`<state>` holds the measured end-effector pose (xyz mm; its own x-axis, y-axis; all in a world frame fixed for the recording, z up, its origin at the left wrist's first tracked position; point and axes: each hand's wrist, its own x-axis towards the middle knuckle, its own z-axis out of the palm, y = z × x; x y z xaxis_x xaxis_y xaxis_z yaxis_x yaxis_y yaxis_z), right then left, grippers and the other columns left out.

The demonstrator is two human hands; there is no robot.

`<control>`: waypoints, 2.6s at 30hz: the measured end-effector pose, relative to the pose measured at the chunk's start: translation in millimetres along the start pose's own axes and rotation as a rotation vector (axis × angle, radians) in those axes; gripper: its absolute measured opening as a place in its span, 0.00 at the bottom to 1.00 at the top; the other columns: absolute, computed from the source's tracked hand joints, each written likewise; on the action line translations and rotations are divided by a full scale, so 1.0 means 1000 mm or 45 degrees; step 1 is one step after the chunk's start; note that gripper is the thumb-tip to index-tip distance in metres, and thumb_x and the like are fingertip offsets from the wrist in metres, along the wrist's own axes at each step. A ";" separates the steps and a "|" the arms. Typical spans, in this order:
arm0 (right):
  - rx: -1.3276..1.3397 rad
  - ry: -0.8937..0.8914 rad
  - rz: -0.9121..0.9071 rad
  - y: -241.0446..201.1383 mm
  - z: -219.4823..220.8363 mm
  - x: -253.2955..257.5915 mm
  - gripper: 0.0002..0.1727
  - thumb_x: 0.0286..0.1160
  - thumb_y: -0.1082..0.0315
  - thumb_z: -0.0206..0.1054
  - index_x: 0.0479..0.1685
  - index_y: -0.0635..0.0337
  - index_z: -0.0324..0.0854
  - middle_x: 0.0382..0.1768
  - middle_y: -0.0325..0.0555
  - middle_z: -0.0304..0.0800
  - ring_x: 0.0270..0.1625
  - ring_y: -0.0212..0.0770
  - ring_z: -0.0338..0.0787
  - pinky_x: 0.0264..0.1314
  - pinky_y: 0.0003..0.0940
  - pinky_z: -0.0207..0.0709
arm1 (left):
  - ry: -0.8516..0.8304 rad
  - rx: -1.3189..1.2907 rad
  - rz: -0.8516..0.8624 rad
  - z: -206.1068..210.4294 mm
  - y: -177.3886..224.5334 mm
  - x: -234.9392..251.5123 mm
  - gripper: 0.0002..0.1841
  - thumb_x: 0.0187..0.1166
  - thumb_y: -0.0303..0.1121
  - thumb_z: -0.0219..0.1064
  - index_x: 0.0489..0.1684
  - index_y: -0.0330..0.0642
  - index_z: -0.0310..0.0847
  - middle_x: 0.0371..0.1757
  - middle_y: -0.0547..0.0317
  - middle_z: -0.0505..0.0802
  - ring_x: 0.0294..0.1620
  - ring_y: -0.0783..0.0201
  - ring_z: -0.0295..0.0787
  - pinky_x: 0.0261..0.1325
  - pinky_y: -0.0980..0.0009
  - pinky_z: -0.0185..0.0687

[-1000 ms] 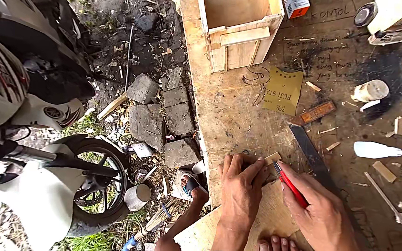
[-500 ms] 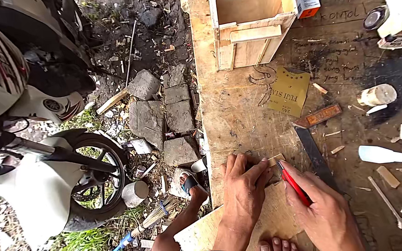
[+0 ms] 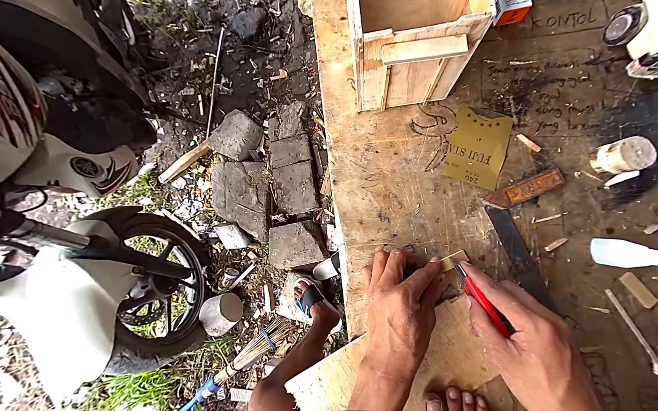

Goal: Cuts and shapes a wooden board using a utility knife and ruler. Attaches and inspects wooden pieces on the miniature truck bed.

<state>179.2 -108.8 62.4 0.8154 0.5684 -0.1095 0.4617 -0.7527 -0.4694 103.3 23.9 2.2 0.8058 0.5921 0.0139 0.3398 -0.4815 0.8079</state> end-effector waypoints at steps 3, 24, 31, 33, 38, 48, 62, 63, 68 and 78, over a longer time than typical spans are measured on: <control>-0.007 -0.014 0.012 -0.001 -0.001 0.000 0.23 0.73 0.66 0.63 0.67 0.55 0.90 0.33 0.44 0.88 0.26 0.32 0.84 0.26 0.25 0.79 | -0.001 -0.002 0.000 0.000 0.000 0.000 0.07 0.75 0.40 0.73 0.43 0.62 0.99 0.41 0.73 0.91 0.46 0.70 0.82 0.52 0.64 0.71; 0.156 -0.085 0.088 0.007 -0.008 -0.020 0.23 0.73 0.71 0.65 0.69 0.63 0.87 0.37 0.52 0.90 0.27 0.36 0.87 0.29 0.28 0.84 | -0.033 -0.004 0.012 -0.001 -0.002 0.001 0.07 0.76 0.40 0.74 0.43 0.62 0.99 0.40 0.73 0.90 0.46 0.71 0.82 0.52 0.64 0.70; 0.487 -0.038 0.227 0.014 -0.004 -0.030 0.24 0.76 0.74 0.65 0.72 0.71 0.81 0.40 0.54 0.89 0.25 0.32 0.89 0.27 0.26 0.88 | -0.105 0.083 0.036 -0.010 0.001 0.007 0.09 0.81 0.44 0.69 0.46 0.62 0.98 0.41 0.74 0.90 0.45 0.71 0.82 0.53 0.63 0.71; 0.471 -0.033 0.247 0.013 -0.002 -0.029 0.24 0.76 0.73 0.66 0.72 0.69 0.82 0.40 0.52 0.89 0.25 0.31 0.89 0.26 0.26 0.88 | -0.103 0.103 0.051 -0.010 0.001 0.008 0.09 0.81 0.43 0.69 0.46 0.61 0.97 0.41 0.74 0.91 0.45 0.72 0.83 0.52 0.63 0.71; 0.483 -0.053 0.263 0.010 -0.004 -0.027 0.24 0.76 0.72 0.66 0.72 0.68 0.82 0.40 0.51 0.90 0.24 0.30 0.89 0.26 0.26 0.89 | -0.108 0.099 0.045 -0.011 0.000 0.010 0.09 0.81 0.43 0.69 0.44 0.61 0.97 0.42 0.75 0.91 0.46 0.72 0.83 0.53 0.62 0.71; 0.115 -0.028 0.032 0.009 -0.003 -0.005 0.23 0.75 0.65 0.63 0.69 0.57 0.88 0.33 0.45 0.90 0.25 0.32 0.86 0.27 0.25 0.84 | -0.053 0.099 -0.043 -0.003 0.004 0.002 0.05 0.73 0.44 0.75 0.41 0.65 0.96 0.45 0.75 0.91 0.50 0.69 0.83 0.57 0.59 0.72; 0.068 -0.055 0.055 -0.001 -0.005 -0.005 0.24 0.73 0.68 0.64 0.69 0.59 0.87 0.36 0.49 0.91 0.26 0.36 0.87 0.27 0.29 0.84 | -0.028 0.086 -0.046 -0.001 0.004 0.001 0.06 0.74 0.44 0.74 0.40 0.64 0.97 0.42 0.75 0.92 0.47 0.71 0.84 0.58 0.60 0.71; 0.066 -0.057 0.054 -0.001 -0.005 -0.005 0.24 0.73 0.68 0.64 0.69 0.59 0.87 0.36 0.49 0.91 0.26 0.36 0.87 0.27 0.29 0.84 | -0.026 0.087 -0.050 -0.001 0.004 0.001 0.06 0.74 0.44 0.74 0.40 0.64 0.97 0.42 0.75 0.92 0.47 0.71 0.84 0.57 0.60 0.71; 0.054 -0.052 0.048 -0.001 -0.003 -0.005 0.24 0.74 0.68 0.64 0.69 0.59 0.88 0.35 0.49 0.91 0.26 0.36 0.88 0.28 0.29 0.84 | -0.019 0.074 -0.056 0.000 0.004 0.002 0.06 0.74 0.44 0.74 0.40 0.64 0.97 0.41 0.75 0.92 0.46 0.71 0.84 0.56 0.60 0.71; -0.139 -0.120 0.046 -0.021 -0.009 -0.001 0.24 0.74 0.72 0.64 0.71 0.62 0.85 0.35 0.54 0.92 0.26 0.45 0.89 0.28 0.36 0.84 | 0.010 0.108 0.020 0.004 0.011 0.000 0.09 0.77 0.41 0.72 0.46 0.56 0.97 0.46 0.68 0.94 0.51 0.64 0.88 0.56 0.64 0.80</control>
<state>171.6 -97.1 80.6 0.7981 0.5652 -0.2086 0.4722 -0.8018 -0.3662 109.2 16.3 9.0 0.8076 0.5889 0.0315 0.3673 -0.5440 0.7544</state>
